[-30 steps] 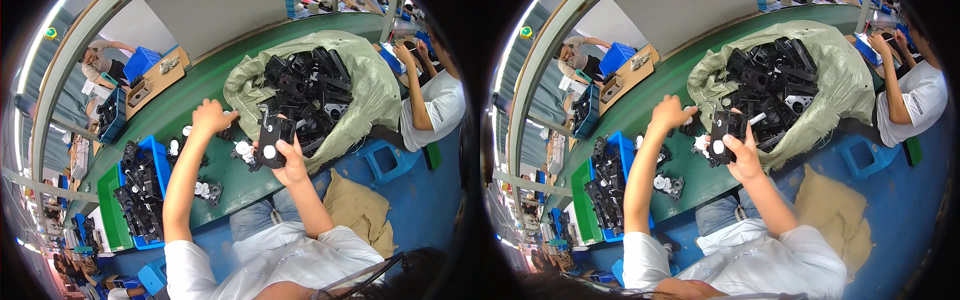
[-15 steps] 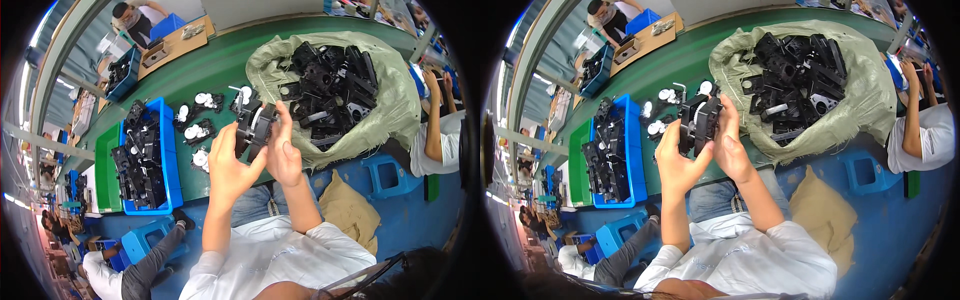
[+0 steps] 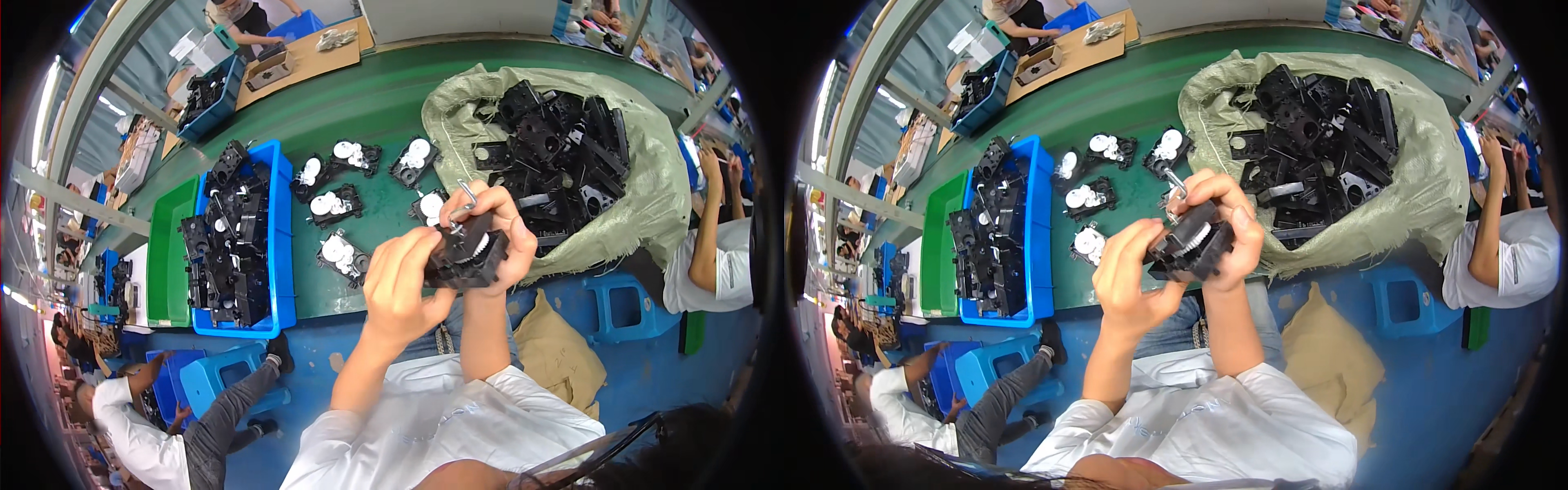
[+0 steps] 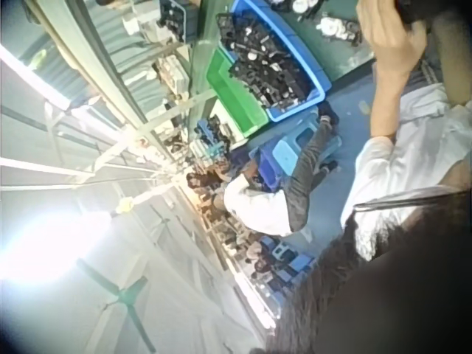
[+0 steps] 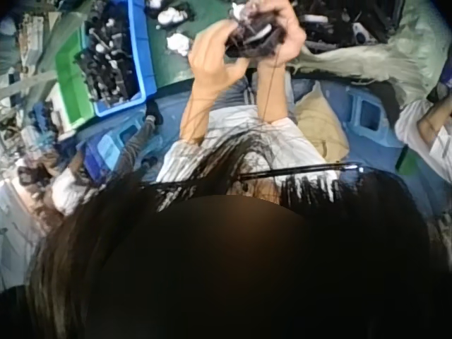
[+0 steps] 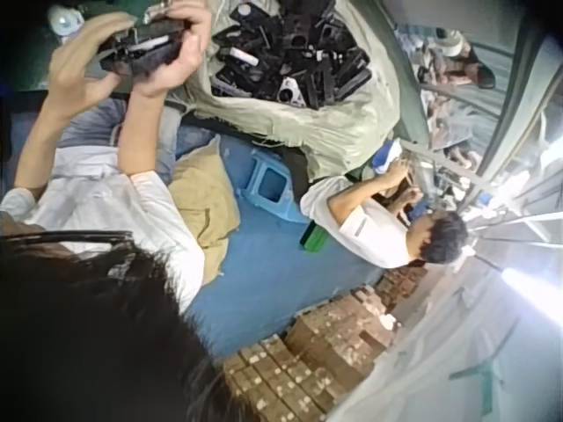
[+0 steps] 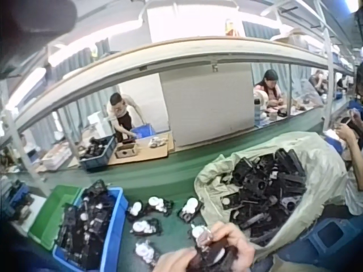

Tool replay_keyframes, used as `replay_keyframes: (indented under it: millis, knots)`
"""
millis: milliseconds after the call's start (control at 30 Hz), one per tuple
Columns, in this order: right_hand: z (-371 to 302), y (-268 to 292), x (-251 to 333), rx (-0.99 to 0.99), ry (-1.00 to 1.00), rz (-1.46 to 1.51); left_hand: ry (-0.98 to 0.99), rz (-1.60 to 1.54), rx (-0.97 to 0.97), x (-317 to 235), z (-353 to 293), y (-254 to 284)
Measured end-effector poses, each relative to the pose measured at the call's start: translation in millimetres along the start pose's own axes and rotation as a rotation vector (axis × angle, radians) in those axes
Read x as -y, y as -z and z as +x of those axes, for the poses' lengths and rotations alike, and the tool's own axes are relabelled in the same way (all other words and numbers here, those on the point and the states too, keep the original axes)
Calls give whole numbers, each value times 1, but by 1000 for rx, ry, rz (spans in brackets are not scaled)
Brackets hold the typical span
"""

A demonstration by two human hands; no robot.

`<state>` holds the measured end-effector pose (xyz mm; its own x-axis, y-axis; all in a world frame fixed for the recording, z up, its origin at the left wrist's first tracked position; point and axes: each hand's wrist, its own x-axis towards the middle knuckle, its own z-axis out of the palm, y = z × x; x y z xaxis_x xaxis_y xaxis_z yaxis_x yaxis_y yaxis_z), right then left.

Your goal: Manually assemble and inspect small black electronic components on a factory line.

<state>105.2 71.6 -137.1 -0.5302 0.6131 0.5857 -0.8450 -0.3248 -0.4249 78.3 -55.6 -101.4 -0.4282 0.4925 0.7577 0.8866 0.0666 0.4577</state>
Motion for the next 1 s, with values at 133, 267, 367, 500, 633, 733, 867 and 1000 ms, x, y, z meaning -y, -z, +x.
replay_keyframes:
  millis: [133, 267, 367, 500, 633, 733, 867, 1000]
  knots:
    - [3, -9, -2, 15, 27, 98, -33, 45, -62, -4, 0, 2]
    - [3, -18, -6, -68, -21, 129, -91, 82, -141, 3, -2, 0]
    - [2, -25, -6, -156, -78, 124, -136, 102, -200, 7, -4, 0]
    - [3, -33, -3, -303, -127, 63, -85, 117, -147, 6, -4, 1]
    - [4, -21, -12, -171, -145, 157, -73, 105, -134, 12, -6, 1]
    - [3, -19, -17, -118, -169, 186, -42, 97, -139, 15, -12, 3]
    - [8, -24, -30, -53, -198, 162, 9, 64, -204, 25, -14, 10]
    - [9, -22, -56, 76, -283, 236, 10, 102, -270, 33, -15, 23]
